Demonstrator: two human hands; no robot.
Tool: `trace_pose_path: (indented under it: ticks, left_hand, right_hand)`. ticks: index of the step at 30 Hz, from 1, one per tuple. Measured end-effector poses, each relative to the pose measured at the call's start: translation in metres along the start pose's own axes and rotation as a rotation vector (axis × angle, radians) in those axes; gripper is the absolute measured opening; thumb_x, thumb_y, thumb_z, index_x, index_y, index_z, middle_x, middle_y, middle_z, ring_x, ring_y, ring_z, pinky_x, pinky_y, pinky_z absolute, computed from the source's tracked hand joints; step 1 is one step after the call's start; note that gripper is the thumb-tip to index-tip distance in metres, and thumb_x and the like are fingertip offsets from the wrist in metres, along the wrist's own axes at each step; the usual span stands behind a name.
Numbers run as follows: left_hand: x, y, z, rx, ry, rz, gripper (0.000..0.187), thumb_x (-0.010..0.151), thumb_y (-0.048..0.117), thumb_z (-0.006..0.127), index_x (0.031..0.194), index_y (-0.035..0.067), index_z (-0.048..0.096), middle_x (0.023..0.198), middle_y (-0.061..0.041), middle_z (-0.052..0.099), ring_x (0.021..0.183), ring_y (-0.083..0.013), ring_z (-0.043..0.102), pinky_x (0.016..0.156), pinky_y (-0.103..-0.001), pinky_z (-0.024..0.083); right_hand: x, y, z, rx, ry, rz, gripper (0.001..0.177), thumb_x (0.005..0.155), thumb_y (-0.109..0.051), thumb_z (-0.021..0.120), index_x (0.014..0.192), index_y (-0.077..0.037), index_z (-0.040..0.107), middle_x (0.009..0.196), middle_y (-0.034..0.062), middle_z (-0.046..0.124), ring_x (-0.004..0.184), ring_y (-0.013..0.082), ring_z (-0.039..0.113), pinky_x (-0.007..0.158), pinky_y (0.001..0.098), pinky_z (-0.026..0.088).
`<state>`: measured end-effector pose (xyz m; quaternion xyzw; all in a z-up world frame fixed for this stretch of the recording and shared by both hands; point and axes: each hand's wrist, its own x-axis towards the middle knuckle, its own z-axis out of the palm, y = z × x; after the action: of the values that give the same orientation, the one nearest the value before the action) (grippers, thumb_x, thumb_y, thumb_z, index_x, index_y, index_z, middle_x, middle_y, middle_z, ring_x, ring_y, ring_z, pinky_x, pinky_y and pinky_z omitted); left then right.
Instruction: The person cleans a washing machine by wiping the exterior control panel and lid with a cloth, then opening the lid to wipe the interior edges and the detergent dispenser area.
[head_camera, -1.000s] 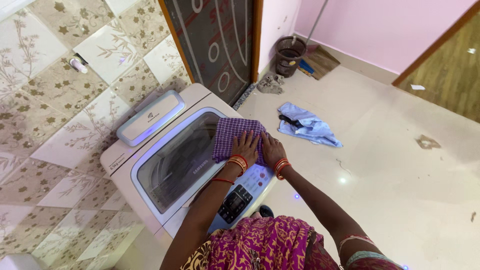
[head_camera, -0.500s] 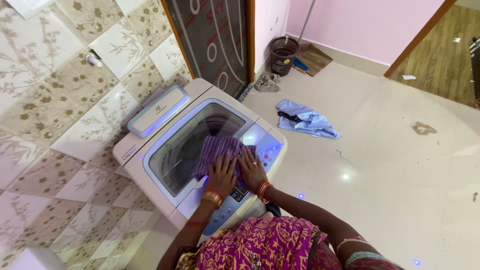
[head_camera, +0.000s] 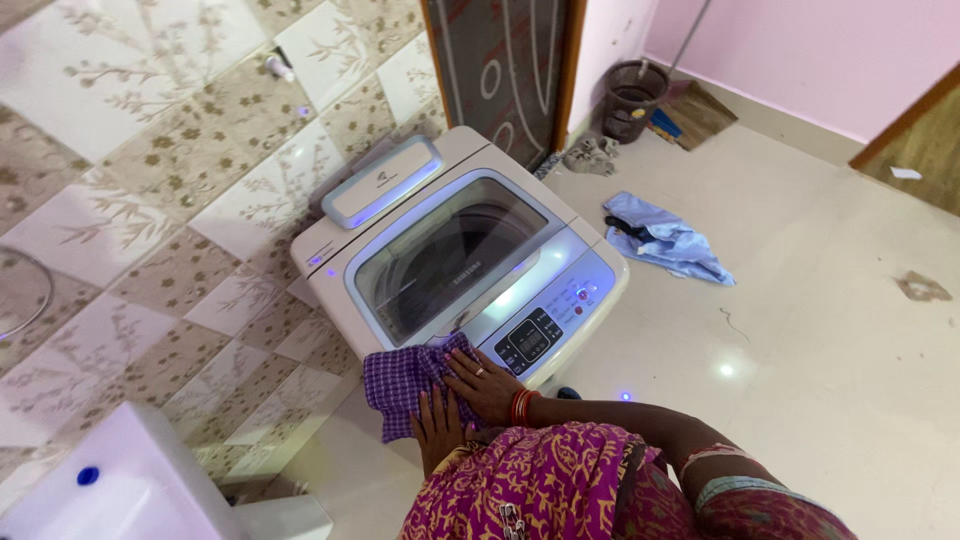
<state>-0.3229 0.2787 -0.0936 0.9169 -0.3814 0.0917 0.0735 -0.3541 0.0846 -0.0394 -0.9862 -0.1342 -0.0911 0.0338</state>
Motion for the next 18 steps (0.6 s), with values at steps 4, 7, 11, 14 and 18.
trace_pose_path:
  ticks: [4,7,11,14,18]
  left_hand:
    - [-0.022,-0.003,-0.003,-0.06,0.03,-0.085,0.081,0.09,0.051,0.058,0.155,0.012,0.029,0.164,-0.014,0.018,0.153,-0.038,0.012,0.117,-0.064,0.018]
    - [-0.036,0.0,-0.008,-0.183,0.29,-0.029,0.08,0.096,0.053,0.055,0.155,0.005,0.03,0.164,-0.022,0.02,0.153,-0.0475,0.012,0.121,-0.065,0.019]
    - [-0.045,0.011,-0.005,-0.063,0.396,-0.034,0.069,0.102,0.05,0.044,0.156,0.009,0.034,0.163,-0.018,0.028,0.155,-0.0434,0.022,0.127,-0.062,0.019]
    - [-0.042,0.014,0.002,-0.052,0.36,-0.195,0.072,0.101,0.055,0.042,0.157,0.011,0.034,0.164,-0.017,0.029,0.153,-0.0413,0.024,0.125,-0.059,0.02]
    - [-0.035,0.007,0.004,0.005,0.276,-0.166,0.074,0.099,0.055,0.043,0.158,0.011,0.032,0.166,-0.016,0.025,0.154,-0.0419,0.021,0.124,-0.06,0.02]
  right_hand:
    - [0.014,-0.017,-0.013,0.088,-0.08,-0.095,0.065,0.1,-0.043,0.05,0.154,-0.008,0.037,0.166,0.0222,0.024,0.156,0.0348,0.017,0.127,0.054,0.007]
    - [0.009,-0.033,-0.017,0.103,-0.126,-0.143,0.068,0.098,-0.042,0.05,0.156,-0.008,0.037,0.166,0.0227,0.025,0.156,0.0354,0.018,0.126,0.054,0.01]
    - [0.003,-0.038,-0.005,0.023,0.066,-0.192,0.06,0.103,-0.038,0.047,0.157,-0.012,0.04,0.167,0.0189,0.03,0.158,0.0331,0.023,0.128,0.0523,0.014]
    - [0.0,-0.034,0.003,0.127,0.025,-0.192,0.059,0.105,-0.037,0.046,0.157,-0.009,0.038,0.166,0.0213,0.032,0.156,0.035,0.026,0.128,0.0533,0.015]
    - [-0.001,-0.026,0.008,0.085,0.085,-0.157,0.055,0.107,-0.035,0.043,0.157,-0.011,0.039,0.166,0.0199,0.033,0.157,0.0339,0.027,0.13,0.0526,0.014]
